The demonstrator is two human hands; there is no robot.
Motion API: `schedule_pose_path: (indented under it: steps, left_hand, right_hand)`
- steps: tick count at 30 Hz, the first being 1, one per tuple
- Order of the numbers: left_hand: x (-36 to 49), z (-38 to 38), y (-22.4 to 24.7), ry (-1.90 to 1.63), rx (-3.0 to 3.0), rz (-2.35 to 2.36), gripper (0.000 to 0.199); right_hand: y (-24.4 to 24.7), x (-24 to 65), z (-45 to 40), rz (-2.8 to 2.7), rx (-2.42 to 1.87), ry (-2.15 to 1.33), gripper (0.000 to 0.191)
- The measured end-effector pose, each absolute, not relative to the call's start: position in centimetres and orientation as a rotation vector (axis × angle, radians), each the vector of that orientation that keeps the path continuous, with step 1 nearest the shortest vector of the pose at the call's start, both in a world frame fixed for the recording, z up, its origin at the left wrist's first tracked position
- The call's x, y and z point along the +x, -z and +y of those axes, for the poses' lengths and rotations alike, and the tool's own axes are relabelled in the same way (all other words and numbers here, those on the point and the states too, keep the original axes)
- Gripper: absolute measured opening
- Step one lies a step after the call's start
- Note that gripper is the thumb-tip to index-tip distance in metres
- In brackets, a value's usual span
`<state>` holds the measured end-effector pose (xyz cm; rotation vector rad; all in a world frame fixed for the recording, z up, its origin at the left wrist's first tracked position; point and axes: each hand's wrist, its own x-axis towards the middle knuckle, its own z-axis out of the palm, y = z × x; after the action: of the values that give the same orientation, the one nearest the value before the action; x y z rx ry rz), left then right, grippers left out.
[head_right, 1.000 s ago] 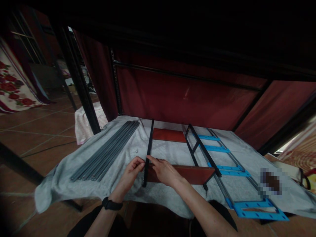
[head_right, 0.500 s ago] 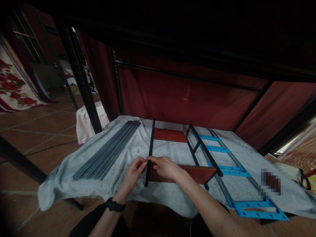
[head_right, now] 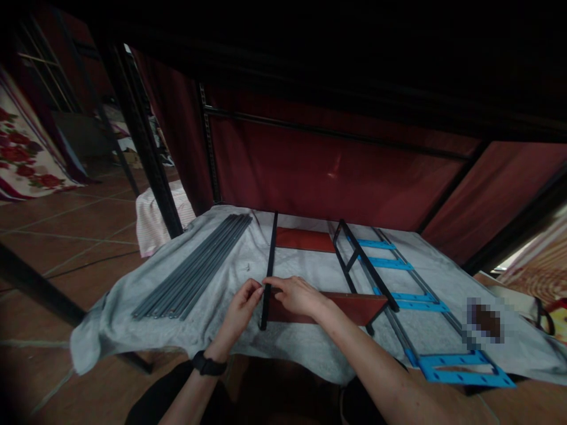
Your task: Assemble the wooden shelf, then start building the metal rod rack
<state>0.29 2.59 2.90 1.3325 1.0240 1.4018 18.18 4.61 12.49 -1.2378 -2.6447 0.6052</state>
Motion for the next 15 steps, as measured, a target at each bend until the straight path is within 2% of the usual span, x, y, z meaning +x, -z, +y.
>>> schedule_pose_path:
  steps: [4,11,15]
  left_hand:
    - [-0.09,2.35,-2.93,-1.412,1.416,0.986,0.017]
    - [0.09,2.59,-2.96,-1.349,1.230,1.003,0.030]
    - [0.09,2.68,-2.95,-1.375,1.358,1.038,0.026]
  right_hand:
    - [-12.36,18.26,4.65,-2.639,-1.231,-0.621,0.056]
    - [-12.43,18.34,4.54,-2.629,-1.244,-0.672,0.058]
    - [-12.42,18.39,4.55,-2.620,-1.242,-0.681,0.057]
